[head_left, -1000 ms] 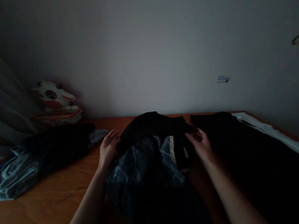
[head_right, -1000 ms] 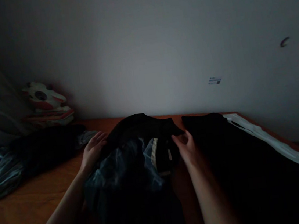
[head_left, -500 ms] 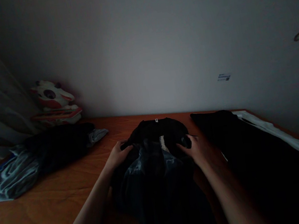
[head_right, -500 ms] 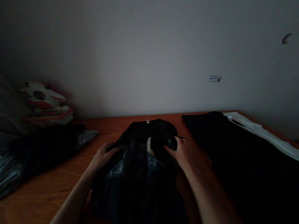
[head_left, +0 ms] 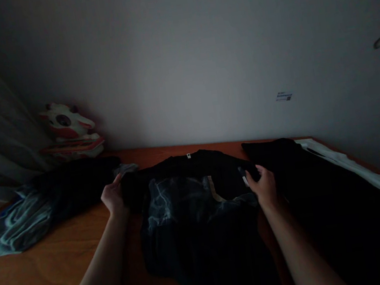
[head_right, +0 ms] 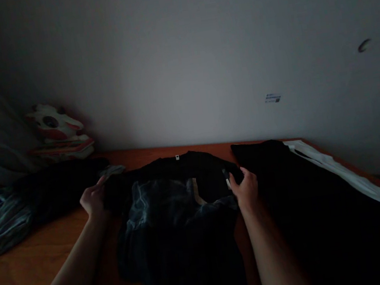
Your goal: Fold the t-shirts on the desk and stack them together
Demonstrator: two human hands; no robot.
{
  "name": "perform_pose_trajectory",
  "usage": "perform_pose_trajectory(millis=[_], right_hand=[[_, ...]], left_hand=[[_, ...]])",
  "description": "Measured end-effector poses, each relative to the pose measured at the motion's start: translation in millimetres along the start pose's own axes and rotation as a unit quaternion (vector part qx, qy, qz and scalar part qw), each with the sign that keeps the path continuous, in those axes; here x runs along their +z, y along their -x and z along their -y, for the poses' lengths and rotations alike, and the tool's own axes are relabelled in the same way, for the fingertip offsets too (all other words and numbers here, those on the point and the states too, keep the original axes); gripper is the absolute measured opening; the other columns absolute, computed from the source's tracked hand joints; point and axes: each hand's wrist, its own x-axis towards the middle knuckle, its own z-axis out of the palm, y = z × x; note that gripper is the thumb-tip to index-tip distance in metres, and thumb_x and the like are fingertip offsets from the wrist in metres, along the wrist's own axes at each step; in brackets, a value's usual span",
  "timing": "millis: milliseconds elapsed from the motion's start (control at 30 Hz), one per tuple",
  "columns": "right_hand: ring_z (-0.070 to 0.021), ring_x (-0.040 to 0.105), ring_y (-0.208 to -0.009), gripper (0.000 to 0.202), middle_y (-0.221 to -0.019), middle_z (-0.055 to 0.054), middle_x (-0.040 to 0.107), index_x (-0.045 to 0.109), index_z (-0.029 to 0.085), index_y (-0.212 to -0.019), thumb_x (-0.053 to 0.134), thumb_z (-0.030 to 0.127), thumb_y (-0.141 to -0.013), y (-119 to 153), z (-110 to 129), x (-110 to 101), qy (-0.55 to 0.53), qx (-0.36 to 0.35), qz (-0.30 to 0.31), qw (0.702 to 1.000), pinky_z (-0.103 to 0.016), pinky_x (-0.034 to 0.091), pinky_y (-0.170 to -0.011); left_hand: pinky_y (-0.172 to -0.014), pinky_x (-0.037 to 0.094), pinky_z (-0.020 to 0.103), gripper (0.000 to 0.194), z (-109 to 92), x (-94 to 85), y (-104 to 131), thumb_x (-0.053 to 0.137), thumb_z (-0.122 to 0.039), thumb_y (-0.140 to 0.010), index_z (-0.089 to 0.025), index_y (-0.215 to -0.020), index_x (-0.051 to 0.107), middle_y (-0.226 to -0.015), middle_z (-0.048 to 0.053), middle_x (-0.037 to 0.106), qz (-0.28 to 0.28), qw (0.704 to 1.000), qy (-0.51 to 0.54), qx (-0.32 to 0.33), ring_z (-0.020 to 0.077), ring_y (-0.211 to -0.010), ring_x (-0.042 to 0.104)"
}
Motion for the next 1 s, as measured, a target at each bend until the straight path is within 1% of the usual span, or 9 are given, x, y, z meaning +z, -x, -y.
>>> perform_pose_trajectory(millis=[100, 233, 333, 500, 600, 700, 800, 900, 1000], right_hand=[[-0.038, 0.062, -0.114, 0.064, -0.124, -0.025, 0.065, 0.063, 0.009, -0.13, 0.056, 0.058, -0.09, 4.4, 11.9, -2.0, 0.113, 0.047, 0.081, 0.989, -0.049, 0.049, -0.095], [-0.0367, 0.057, -0.124, 0.059, -0.139, -0.018, 0.059, 0.065, 0.021, -0.131, 0.061, 0.061, -0.088, 8.1, 23.8, -6.9, 0.208, 0.032, 0.162, 0.964, -0.05, 0.046, -0.098], [-0.0324, 0.059, -0.122, 0.042, -0.134, -0.014, 0.062, 0.068, 0.026, -0.125, 0.059, 0.051, -0.093, 8.4, 23.4, -9.4, 0.201, -0.001, 0.193, 0.96, -0.045, 0.047, -0.096], [-0.0281, 0.067, -0.102, 0.017, -0.11, -0.011, 0.071, 0.068, 0.023, -0.097, 0.063, 0.035, -0.086, 2.8, 15.9, -16.7, 0.049, -0.039, 0.196, 0.979, -0.037, 0.051, -0.084], [-0.0234, 0.069, -0.088, 0.009, -0.092, -0.004, 0.071, 0.058, 0.026, -0.084, 0.062, 0.035, -0.083, -13.3, 10.5, -31.4, -0.01, -0.043, 0.201, 0.979, -0.033, 0.051, -0.078], [-0.0218, 0.065, -0.076, 0.02, -0.078, 0.0, 0.066, 0.049, 0.028, -0.078, 0.059, 0.044, -0.083, -34.7, 2.1, -55.8, -0.037, -0.031, 0.187, 0.981, -0.032, 0.05, -0.074], [-0.0207, 0.059, -0.074, 0.034, -0.072, 0.002, 0.058, 0.043, 0.028, -0.073, 0.061, 0.057, -0.078, -45.2, -7.4, -85.6, -0.102, -0.034, 0.18, 0.978, -0.031, 0.048, -0.073], [-0.0182, 0.054, -0.07, 0.044, -0.068, 0.004, 0.053, 0.045, 0.026, -0.069, 0.061, 0.067, -0.076, -38.7, -14.0, -112.0, -0.154, -0.028, 0.293, 0.943, -0.029, 0.045, -0.068], [-0.0174, 0.053, -0.064, 0.052, -0.062, 0.004, 0.054, 0.05, 0.025, -0.065, 0.052, 0.074, -0.082, -26.6, -18.8, -122.6, -0.152, 0.007, 0.416, 0.897, -0.028, 0.044, -0.063]], left_hand=[[-0.098, 0.056, 0.042, 0.059, 3.1, 9.5, 7.1, 0.047, -0.036, -0.075, -0.017, -0.127, 0.068, -0.114, 0.007, 0.077, 0.085, 0.988, -0.12, 0.058, 0.0296, -0.11, 0.07], [-0.115, 0.042, 0.042, 0.054, 5.3, 23.7, 20.2, 0.057, -0.033, -0.071, -0.021, -0.122, 0.07, -0.131, 0.008, 0.071, 0.213, 0.892, -0.341, 0.206, 0.0307, -0.127, 0.061], [-0.115, 0.041, 0.047, 0.056, 3.9, 27.4, 28.5, 0.056, -0.033, -0.076, -0.016, -0.129, 0.065, -0.137, 0.015, 0.065, 0.185, 0.85, -0.438, 0.224, 0.034, -0.131, 0.057], [-0.099, 0.052, 0.05, 0.074, -4.7, 18.5, 28.5, 0.065, -0.042, -0.078, -0.011, -0.143, 0.047, -0.128, 0.024, 0.067, 0.078, 0.875, -0.468, 0.094, 0.0396, -0.119, 0.065], [-0.089, 0.057, 0.04, 0.061, -15.7, 1.2, 7.3, 0.069, -0.033, -0.073, -0.018, -0.131, 0.058, -0.108, 0.013, 0.076, 0.141, 0.893, -0.425, 0.045, 0.033, -0.104, 0.072], [-0.084, 0.058, 0.034, 0.042, -34.9, -24.2, -20.4, 0.064, -0.027, -0.071, -0.021, -0.112, 0.069, -0.094, 0.006, 0.076, 0.218, 0.885, -0.408, 0.054, 0.0282, -0.096, 0.074], [-0.08, 0.058, 0.034, 0.041, -53.8, -50.3, -32.3, 0.057, -0.03, -0.077, -0.02, -0.114, 0.07, -0.098, 0.006, 0.076, 0.2, 0.888, -0.403, 0.091, 0.0261, -0.09, 0.072], [-0.083, 0.058, 0.037, 0.049, -54.8, -67.7, -16.2, 0.052, -0.033, -0.082, -0.019, -0.127, 0.064, -0.107, 0.01, 0.074, 0.136, 0.894, -0.41, 0.114, 0.0277, -0.095, 0.072], [-0.095, 0.055, 0.044, 0.06, -35.9, -71.2, 16.9, 0.055, -0.037, -0.081, -0.014, -0.136, 0.055, -0.118, 0.017, 0.071, 0.134, 0.877, -0.445, 0.121, 0.0334, -0.107, 0.07]])
